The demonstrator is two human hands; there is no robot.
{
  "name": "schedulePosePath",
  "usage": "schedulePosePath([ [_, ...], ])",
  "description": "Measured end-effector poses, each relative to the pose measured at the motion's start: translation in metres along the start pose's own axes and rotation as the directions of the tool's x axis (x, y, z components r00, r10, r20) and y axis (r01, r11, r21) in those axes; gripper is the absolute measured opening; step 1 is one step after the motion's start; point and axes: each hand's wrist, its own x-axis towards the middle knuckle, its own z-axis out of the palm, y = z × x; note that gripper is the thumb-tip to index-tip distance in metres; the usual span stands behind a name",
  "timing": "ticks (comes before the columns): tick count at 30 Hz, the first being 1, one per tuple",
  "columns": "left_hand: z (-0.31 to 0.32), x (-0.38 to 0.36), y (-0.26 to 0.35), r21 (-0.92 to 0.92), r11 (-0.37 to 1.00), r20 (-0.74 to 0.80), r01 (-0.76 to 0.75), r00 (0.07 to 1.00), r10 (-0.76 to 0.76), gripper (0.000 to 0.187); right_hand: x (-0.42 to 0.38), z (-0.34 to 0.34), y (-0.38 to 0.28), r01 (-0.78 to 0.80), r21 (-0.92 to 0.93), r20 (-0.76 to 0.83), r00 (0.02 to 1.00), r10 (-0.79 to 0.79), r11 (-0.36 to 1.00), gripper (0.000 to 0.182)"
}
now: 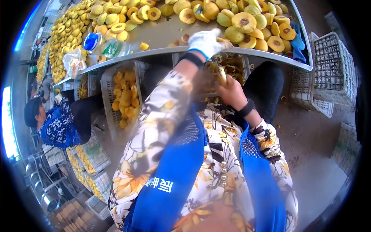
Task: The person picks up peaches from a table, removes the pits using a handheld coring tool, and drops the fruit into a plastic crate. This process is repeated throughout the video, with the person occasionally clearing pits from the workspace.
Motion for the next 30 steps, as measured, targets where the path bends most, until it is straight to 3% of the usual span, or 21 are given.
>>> schedulePosePath([
  [1, -0.001, 0.008, 0.003, -0.088, 0.996, 0.027, -0.004, 1.000, 0.006, 0.059, -0.002, 0.001, 0.010, 0.092, -0.047, -0.078, 0.992, -0.096, 0.995, 0.023],
  [3, -0.002, 0.013, 0.004, -0.272, 0.962, 0.006, 0.006, 1.000, -0.005, 0.047, -0.012, -0.007, 0.017, 0.042, 0.051, -0.112, 0.993, -0.036, 0.998, 0.021],
  [6, -0.015, -0.003, -0.016, -0.339, 0.927, -0.133, -0.159, 0.984, 0.120, 0.050, -0.014, -0.027, -0.001, -0.074, 0.301, -0.144, 0.982, 0.122, 0.951, 0.018],
  [7, -0.027, -0.015, -0.021, -0.424, 0.880, -0.143, -0.212, 0.976, 0.166, 0.052, -0.007, -0.031, -0.004, -0.012, 0.356, -0.193, 0.977, 0.086, 0.934, 0.020],
  [8, -0.042, -0.028, -0.023, -0.508, 0.823, -0.154, -0.255, 0.967, 0.204, 0.055, 0.003, -0.033, -0.004, 0.046, 0.406, -0.238, 0.970, 0.057, 0.913, 0.022],
  [9, -0.055, -0.040, -0.026, -0.609, 0.753, -0.072, -0.249, 0.963, 0.261, 0.063, 0.012, -0.035, -0.005, 0.066, 0.424, -0.224, 0.974, 0.034, 0.903, 0.024],
  [12, -0.059, -0.061, -0.039, -0.795, 0.542, -0.035, -0.272, 0.913, 0.406, 0.070, 0.031, -0.030, -0.031, 0.127, 0.548, -0.173, 0.984, -0.036, 0.827, 0.026],
  [13, -0.060, -0.067, -0.041, -0.801, 0.534, -0.034, -0.271, 0.911, 0.412, 0.070, 0.033, -0.024, -0.044, 0.140, 0.607, -0.153, 0.986, -0.058, 0.782, 0.025],
  [16, -0.057, -0.082, -0.039, -0.986, 0.100, -0.113, -0.135, 0.974, 0.197, 0.061, 0.045, 0.004, -0.040, 0.207, 0.663, -0.205, 0.974, -0.092, 0.719, 0.022],
  [17, -0.050, -0.085, -0.039, -0.988, 0.107, -0.106, -0.112, 0.992, 0.064, 0.049, 0.046, 0.015, -0.036, 0.216, 0.622, -0.232, 0.969, -0.087, 0.753, 0.021],
  [20, -0.028, -0.096, -0.028, -0.984, -0.103, -0.122, -0.145, 0.972, -0.201, 0.040, 0.039, 0.035, -0.039, 0.068, 0.474, -0.190, 0.981, 0.027, 0.878, 0.026],
  [21, -0.020, -0.090, -0.025, -0.883, -0.469, 0.150, 0.009, 0.953, -0.263, 0.040, 0.033, 0.039, -0.038, 0.159, 0.277, -0.237, 0.967, -0.093, 0.948, 0.029],
  [22, -0.015, -0.088, -0.024, -0.851, -0.525, 0.206, 0.002, 0.921, -0.331, 0.040, 0.026, 0.040, -0.039, 0.244, 0.064, -0.256, 0.941, -0.220, 0.968, 0.032],
  [23, -0.012, -0.087, -0.024, -0.815, -0.579, 0.265, -0.012, 0.881, -0.392, 0.041, 0.021, 0.035, -0.040, 0.108, 0.052, -0.147, 0.984, -0.100, 0.993, 0.035],
  [24, -0.015, -0.088, -0.022, -0.776, -0.630, 0.327, -0.032, 0.833, -0.446, 0.042, 0.018, 0.032, -0.044, 0.078, -0.015, -0.120, 0.990, -0.080, 0.997, 0.034],
  [25, -0.026, -0.091, -0.018, -0.720, -0.694, 0.423, 0.028, 0.810, -0.406, 0.043, 0.015, 0.029, -0.046, 0.050, -0.083, -0.096, 0.994, -0.058, 0.995, 0.034],
  [30, -0.017, -0.096, -0.027, -0.919, -0.384, 0.265, 0.086, 0.856, -0.443, 0.050, 0.010, 0.022, -0.048, 0.107, -0.240, 0.004, 0.994, -0.109, 0.965, 0.028],
])
